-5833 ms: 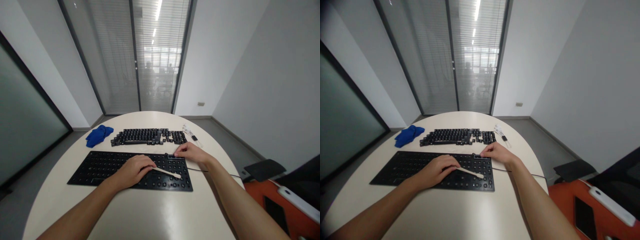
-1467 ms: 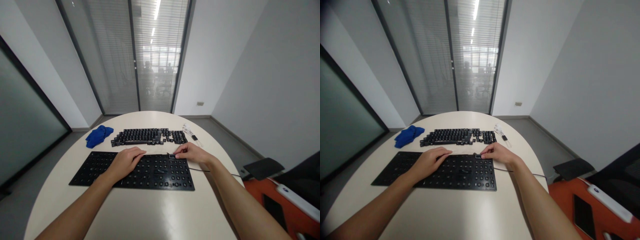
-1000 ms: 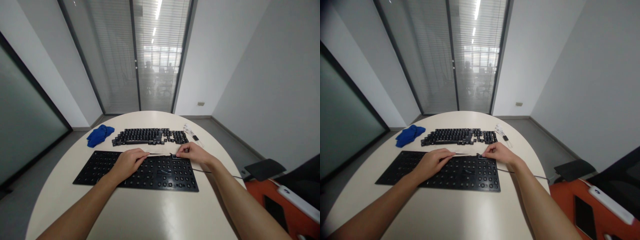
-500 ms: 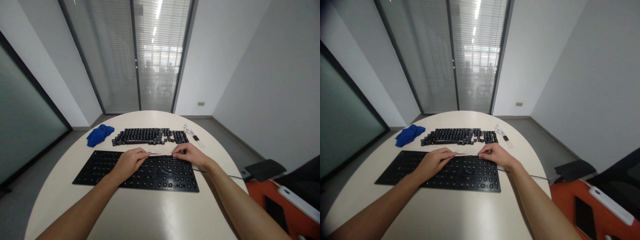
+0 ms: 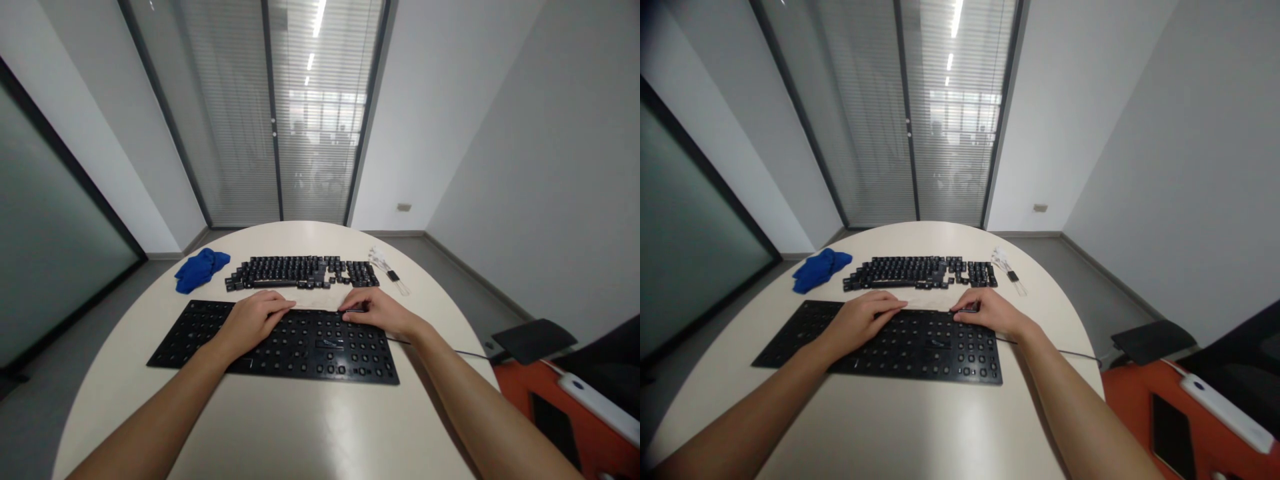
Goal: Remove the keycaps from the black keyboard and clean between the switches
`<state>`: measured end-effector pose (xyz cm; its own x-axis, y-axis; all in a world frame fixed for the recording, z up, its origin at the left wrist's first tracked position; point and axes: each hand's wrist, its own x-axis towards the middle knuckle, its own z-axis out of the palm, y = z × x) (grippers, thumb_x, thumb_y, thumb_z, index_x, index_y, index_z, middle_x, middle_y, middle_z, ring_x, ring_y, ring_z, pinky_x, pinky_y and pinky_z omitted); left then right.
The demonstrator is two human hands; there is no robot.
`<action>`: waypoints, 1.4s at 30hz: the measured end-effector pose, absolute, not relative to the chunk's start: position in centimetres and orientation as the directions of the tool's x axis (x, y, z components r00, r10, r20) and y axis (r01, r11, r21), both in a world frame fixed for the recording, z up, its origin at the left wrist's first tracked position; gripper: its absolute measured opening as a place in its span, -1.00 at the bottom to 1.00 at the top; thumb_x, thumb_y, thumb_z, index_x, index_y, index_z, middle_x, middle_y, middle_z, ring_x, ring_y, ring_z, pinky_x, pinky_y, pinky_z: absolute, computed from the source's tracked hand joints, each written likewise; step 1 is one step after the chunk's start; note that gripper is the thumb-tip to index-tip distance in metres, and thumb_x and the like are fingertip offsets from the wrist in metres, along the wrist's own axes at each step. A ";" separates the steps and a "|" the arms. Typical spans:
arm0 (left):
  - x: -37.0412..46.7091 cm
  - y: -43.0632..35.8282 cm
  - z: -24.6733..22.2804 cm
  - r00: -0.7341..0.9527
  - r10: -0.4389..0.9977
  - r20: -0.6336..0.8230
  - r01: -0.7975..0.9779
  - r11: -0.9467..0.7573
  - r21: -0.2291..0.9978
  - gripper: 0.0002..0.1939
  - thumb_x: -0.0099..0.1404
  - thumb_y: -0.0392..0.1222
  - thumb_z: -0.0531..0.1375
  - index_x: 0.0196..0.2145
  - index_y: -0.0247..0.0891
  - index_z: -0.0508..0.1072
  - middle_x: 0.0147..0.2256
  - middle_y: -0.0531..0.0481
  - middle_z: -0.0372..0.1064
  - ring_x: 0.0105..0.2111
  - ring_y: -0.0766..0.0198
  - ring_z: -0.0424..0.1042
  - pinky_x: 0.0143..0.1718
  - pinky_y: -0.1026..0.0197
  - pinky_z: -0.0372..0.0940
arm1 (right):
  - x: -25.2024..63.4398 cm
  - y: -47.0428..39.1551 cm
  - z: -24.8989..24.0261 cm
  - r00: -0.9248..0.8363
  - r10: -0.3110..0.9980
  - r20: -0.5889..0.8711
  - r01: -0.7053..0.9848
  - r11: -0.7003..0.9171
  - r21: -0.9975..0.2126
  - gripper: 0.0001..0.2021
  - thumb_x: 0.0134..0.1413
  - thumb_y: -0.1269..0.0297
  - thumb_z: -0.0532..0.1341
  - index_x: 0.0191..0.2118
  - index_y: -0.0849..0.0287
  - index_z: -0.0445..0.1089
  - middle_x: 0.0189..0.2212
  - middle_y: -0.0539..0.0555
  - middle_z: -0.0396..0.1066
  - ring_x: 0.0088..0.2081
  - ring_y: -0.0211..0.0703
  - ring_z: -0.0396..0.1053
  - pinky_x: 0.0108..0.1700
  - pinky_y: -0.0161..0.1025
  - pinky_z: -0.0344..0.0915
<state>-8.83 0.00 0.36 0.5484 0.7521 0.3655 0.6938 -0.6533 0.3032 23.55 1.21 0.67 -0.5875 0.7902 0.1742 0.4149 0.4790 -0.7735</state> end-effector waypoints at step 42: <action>-6.0 -1.3 -0.3 0.543 0.714 0.443 0.697 -0.677 0.236 -0.75 0.41 -0.27 0.13 -0.05 -0.12 0.56 -0.17 -0.04 0.51 -0.18 0.17 0.43 -0.12 0.12 0.37 | 24.5 1.4 0.9 -0.530 0.843 0.095 0.486 0.393 -0.780 -0.76 0.02 0.09 0.38 -0.29 0.16 0.59 -0.28 0.10 0.54 -0.21 -0.08 0.45 -0.15 -0.16 0.30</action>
<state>-6.02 -1.28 -0.33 0.5429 0.7136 0.4428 0.6974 -0.6768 0.2358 24.49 1.44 0.95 -0.5300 0.8427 0.0946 0.4860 0.3933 -0.7805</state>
